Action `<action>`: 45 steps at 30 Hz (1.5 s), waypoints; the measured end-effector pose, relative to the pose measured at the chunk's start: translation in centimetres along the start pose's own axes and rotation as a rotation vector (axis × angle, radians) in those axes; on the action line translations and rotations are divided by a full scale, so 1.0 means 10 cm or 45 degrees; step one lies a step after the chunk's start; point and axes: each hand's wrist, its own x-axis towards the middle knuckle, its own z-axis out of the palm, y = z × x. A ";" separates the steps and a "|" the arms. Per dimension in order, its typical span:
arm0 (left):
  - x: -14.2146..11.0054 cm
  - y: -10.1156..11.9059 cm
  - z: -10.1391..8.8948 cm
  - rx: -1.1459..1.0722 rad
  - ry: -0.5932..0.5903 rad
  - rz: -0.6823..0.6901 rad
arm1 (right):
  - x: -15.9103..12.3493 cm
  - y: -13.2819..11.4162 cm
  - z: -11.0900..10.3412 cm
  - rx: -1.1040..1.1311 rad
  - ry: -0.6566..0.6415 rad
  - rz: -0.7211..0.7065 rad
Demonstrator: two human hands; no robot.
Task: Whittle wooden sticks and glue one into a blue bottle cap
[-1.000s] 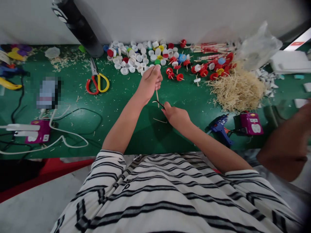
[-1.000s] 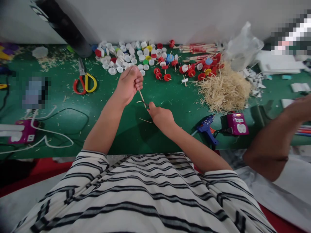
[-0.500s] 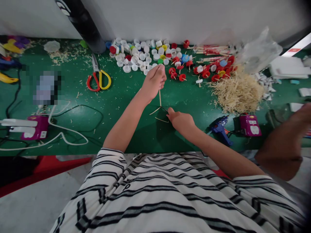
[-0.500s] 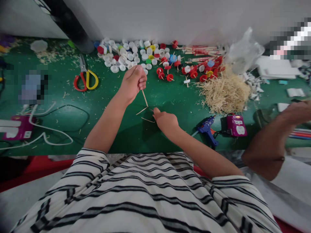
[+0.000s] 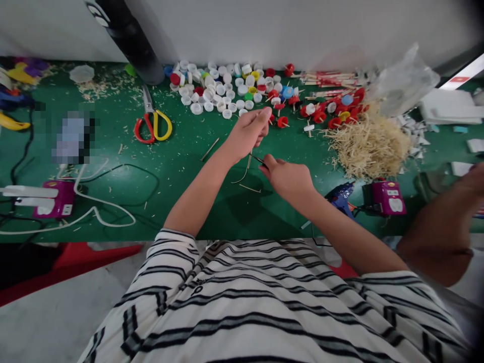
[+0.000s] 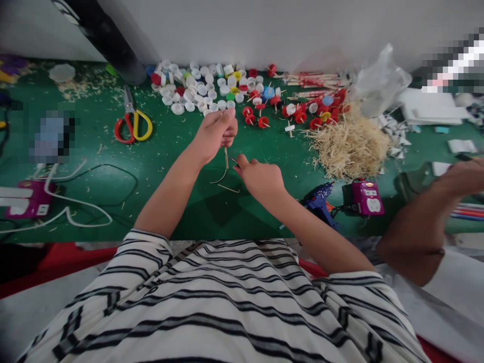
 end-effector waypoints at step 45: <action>0.05 -0.07 -0.06 -0.061 -0.132 0.173 | 0.21 0.10 0.06 -0.041 0.076 -0.109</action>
